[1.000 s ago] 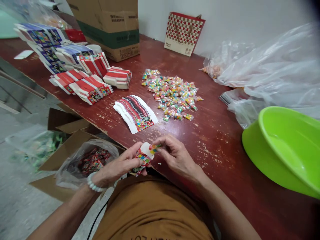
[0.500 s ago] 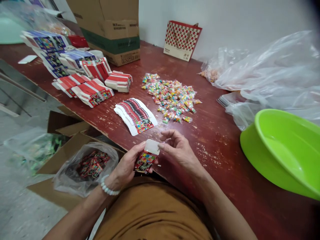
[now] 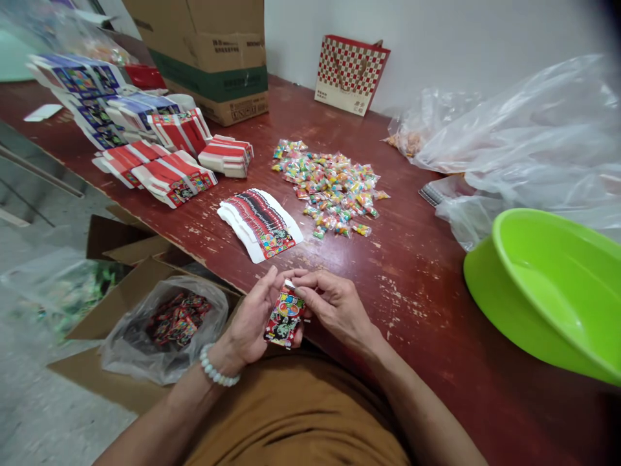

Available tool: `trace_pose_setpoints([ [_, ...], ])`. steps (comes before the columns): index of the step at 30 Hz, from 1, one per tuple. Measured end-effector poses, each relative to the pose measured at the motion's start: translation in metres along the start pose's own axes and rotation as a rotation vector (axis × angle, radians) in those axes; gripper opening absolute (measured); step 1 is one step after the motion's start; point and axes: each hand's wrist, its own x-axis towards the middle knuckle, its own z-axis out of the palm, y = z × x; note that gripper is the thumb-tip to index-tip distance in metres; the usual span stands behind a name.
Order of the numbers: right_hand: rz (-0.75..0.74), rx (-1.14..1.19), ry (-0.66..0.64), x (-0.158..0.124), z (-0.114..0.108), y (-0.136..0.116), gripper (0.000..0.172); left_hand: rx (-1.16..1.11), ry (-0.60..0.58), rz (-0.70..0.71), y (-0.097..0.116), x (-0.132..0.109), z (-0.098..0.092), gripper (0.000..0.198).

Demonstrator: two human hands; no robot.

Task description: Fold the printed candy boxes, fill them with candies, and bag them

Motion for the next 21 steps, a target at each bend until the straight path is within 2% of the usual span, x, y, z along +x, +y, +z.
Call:
trace_pose_setpoints([
  [2, 0.081, 0.091, 0.021, -0.001, 0.003, 0.000, 0.013, 0.002, 0.046, 0.020, 0.000, 0.002, 0.001, 0.051],
  [4, 0.099, 0.063, 0.020, -0.001, 0.004, -0.003, 0.016, 0.000, 0.102, 0.030, -0.001, 0.003, 0.002, 0.049],
  [8, -0.106, -0.178, 0.050, -0.002, 0.004, -0.008, 0.015, 0.027, 0.132, 0.032, 0.001, 0.006, 0.002, 0.045],
  [10, -0.139, -0.202, 0.093, -0.002, 0.005, -0.005, 0.015, 0.057, 0.148, 0.036, 0.001, 0.007, 0.001, 0.048],
  [13, -0.012, -0.116, 0.199, -0.002, 0.010, 0.005, 0.023, 0.071, 0.182, 0.032, -0.001, 0.007, 0.001, 0.056],
  [15, 0.095, 0.013, 0.240, -0.002, 0.012, 0.010, 0.030, 0.071, 0.163, 0.051, -0.003, 0.006, 0.000, 0.054],
  [19, 0.336, 0.434, 0.145, 0.002, 0.012, 0.008, 0.046, 0.095, 0.111, 0.139, -0.006, 0.003, -0.002, 0.047],
  [21, 0.404, 0.550, 0.078, 0.003, 0.011, 0.004, 0.043, 0.123, 0.122, 0.173, -0.008, 0.002, -0.003, 0.045],
])
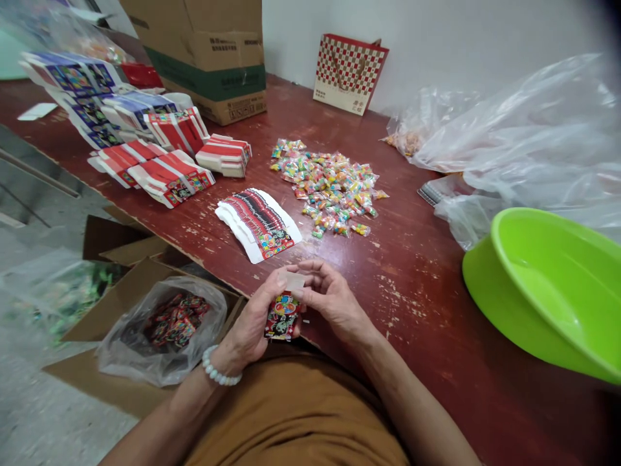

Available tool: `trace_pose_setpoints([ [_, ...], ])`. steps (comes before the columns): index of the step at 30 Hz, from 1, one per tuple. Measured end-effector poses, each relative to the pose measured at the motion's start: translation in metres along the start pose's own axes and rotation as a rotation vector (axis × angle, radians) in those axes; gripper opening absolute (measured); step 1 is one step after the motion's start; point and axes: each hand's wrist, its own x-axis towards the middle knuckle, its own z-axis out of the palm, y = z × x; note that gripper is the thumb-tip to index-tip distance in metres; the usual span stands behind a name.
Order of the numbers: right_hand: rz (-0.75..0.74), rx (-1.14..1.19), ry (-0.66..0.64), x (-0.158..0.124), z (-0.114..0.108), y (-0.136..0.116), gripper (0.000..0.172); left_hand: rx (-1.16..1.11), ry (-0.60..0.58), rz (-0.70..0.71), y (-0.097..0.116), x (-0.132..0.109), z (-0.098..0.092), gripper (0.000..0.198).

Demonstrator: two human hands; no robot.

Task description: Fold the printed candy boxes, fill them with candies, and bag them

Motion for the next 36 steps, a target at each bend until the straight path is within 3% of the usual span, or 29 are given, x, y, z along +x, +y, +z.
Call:
trace_pose_setpoints([
  [5, -0.042, -0.072, 0.002, -0.003, -0.001, -0.003, 0.027, 0.068, -0.044, 0.002, 0.000, 0.000, -0.002, 0.049],
  [9, -0.321, -0.337, -0.005, -0.003, -0.006, -0.003, 0.011, -0.011, -0.117, -0.071, 0.004, 0.002, 0.000, 0.058],
  [11, -0.478, -0.441, -0.063, -0.002, -0.007, -0.004, 0.004, -0.041, -0.092, -0.082, 0.004, 0.004, 0.001, 0.055],
  [13, -0.542, -0.442, -0.104, -0.003, -0.006, -0.004, 0.006, -0.056, -0.051, -0.096, 0.004, 0.006, 0.003, 0.050],
  [17, -0.384, -0.313, -0.064, -0.004, -0.005, -0.003, 0.013, -0.027, -0.027, -0.103, 0.001, 0.007, 0.004, 0.049],
  [21, -0.181, -0.282, 0.015, -0.001, -0.007, -0.002, 0.016, 0.084, 0.021, 0.002, -0.002, 0.006, 0.004, 0.046],
  [23, -0.101, -0.243, 0.026, 0.002, -0.007, -0.003, 0.018, 0.139, 0.025, 0.032, -0.002, 0.006, 0.004, 0.051],
  [26, 0.004, -0.129, 0.021, 0.007, -0.006, -0.004, 0.020, 0.144, -0.013, -0.031, -0.002, 0.006, 0.004, 0.067],
  [32, 0.028, -0.028, -0.031, 0.009, -0.004, -0.007, 0.022, 0.157, -0.056, -0.070, -0.004, 0.011, -0.003, 0.078],
  [36, -0.064, -0.138, -0.051, 0.003, -0.004, -0.005, 0.020, 0.193, -0.019, -0.049, -0.001, 0.010, -0.005, 0.067],
])
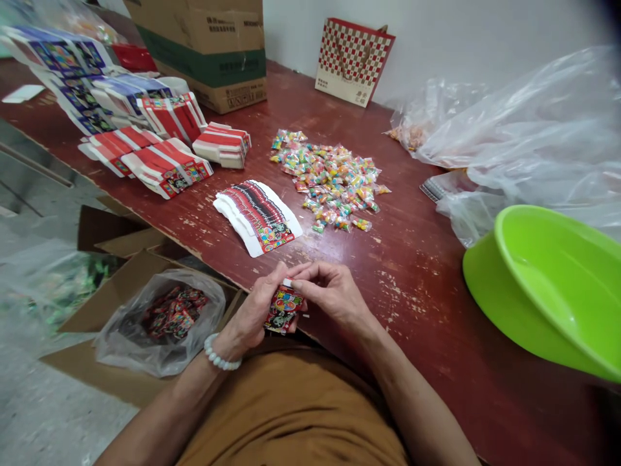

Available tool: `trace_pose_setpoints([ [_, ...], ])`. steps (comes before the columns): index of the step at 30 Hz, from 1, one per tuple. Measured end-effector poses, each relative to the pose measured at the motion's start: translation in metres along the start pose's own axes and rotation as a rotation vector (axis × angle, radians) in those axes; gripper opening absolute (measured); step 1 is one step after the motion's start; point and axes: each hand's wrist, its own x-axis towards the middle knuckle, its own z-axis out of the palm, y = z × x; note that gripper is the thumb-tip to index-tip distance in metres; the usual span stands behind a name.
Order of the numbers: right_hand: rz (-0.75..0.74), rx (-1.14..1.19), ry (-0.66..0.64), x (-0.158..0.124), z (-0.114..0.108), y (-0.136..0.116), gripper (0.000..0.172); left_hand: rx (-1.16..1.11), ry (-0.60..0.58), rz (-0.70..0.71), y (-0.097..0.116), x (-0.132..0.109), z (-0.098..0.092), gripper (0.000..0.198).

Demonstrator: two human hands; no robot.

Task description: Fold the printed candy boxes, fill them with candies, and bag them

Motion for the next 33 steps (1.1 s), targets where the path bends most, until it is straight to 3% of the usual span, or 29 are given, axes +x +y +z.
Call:
trace_pose_setpoints([
  [4, -0.230, -0.320, 0.047, -0.011, 0.002, 0.011, 0.013, -0.112, 0.060, -0.030, 0.004, -0.001, -0.001, 0.045],
  [7, -0.371, -0.535, 0.063, -0.016, 0.003, 0.020, 0.019, -0.217, 0.085, -0.011, 0.004, 0.002, -0.001, 0.035],
  [9, -0.428, -0.708, 0.021, -0.019, 0.005, 0.023, 0.036, -0.278, 0.114, 0.046, 0.002, 0.004, 0.001, 0.032],
  [12, -0.552, -1.044, 0.009, -0.021, 0.011, 0.024, 0.078, -0.380, 0.151, 0.083, 0.000, 0.007, 0.002, 0.027],
  [14, -0.617, -1.214, 0.027, -0.019, 0.013, 0.024, 0.082, -0.416, 0.169, 0.093, -0.002, 0.006, 0.001, 0.026],
  [18, -0.661, -1.248, -0.030, -0.008, 0.017, 0.030, 0.069, -0.363, 0.200, 0.181, -0.011, -0.003, -0.002, 0.038],
  [21, -0.592, -1.088, -0.170, -0.002, 0.026, 0.032, 0.077, -0.266, 0.200, 0.183, -0.015, -0.017, -0.013, 0.041],
  [23, -0.522, -0.994, -0.281, 0.003, 0.030, 0.031, 0.093, -0.151, 0.236, 0.162, -0.011, -0.031, -0.033, 0.045],
  [25, -0.482, -0.943, -0.297, 0.012, 0.027, 0.030, 0.099, 0.065, 0.353, 0.165, -0.002, -0.047, -0.066, 0.049],
  [27, -0.463, -0.936, -0.159, 0.026, 0.014, 0.031, 0.083, 0.455, 0.645, 0.282, 0.012, -0.062, -0.104, 0.046],
  [29, -0.435, -0.965, 0.057, 0.044, -0.005, 0.032, 0.058, 0.989, 0.895, 0.429, 0.026, -0.067, -0.134, 0.046],
  [31, -0.401, -1.007, 0.211, 0.062, -0.022, 0.034, 0.045, 1.140, 0.918, 0.534, 0.037, -0.060, -0.144, 0.044],
  [33, -0.368, -1.066, 0.279, 0.079, -0.029, 0.036, 0.042, 1.274, 0.832, 0.614, 0.040, -0.039, -0.132, 0.041],
])
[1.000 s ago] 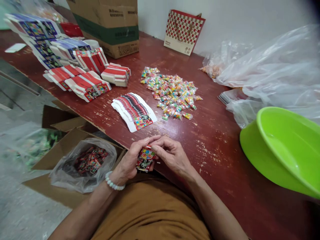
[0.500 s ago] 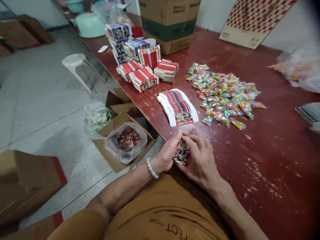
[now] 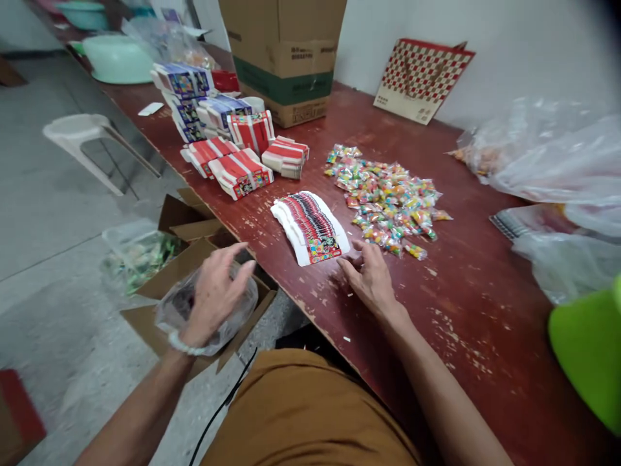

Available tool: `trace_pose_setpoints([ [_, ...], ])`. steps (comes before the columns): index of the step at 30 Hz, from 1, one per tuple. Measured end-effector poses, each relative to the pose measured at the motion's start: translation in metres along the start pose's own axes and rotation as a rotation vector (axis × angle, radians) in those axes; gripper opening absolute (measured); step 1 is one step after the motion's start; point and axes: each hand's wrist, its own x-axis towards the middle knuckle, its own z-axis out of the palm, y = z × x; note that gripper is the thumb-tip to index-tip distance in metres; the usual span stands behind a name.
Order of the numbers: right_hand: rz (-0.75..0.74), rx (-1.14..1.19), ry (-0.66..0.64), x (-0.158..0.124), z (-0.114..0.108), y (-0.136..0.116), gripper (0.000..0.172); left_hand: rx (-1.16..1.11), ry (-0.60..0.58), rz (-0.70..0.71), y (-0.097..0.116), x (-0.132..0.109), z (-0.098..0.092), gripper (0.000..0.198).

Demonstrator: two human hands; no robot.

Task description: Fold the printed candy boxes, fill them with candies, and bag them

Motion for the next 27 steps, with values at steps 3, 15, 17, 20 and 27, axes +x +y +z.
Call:
trace_pose_setpoints([
  [3, 0.099, -0.147, -0.017, 0.014, 0.011, -0.004, 0.049, 0.082, -0.064, 0.102, 0.036, 0.014, 0.039, 0.041],
  [15, 0.316, -0.163, 0.049, 0.020, 0.022, -0.013, 0.046, 0.150, -0.114, 0.011, 0.057, 0.028, 0.077, 0.042],
  [17, 0.315, -0.114, 0.081, 0.019, 0.022, -0.010, 0.041, 0.043, -0.101, -0.013, 0.056, 0.027, 0.077, 0.042],
  [20, 0.288, -0.025, 0.131, 0.016, 0.022, -0.006, 0.039, -0.209, -0.099, -0.062, 0.053, 0.024, 0.078, 0.044],
  [27, 0.415, 0.450, 0.161, 0.015, 0.016, -0.007, 0.035, -0.607, -0.238, -0.190, 0.052, 0.027, 0.074, 0.044],
])
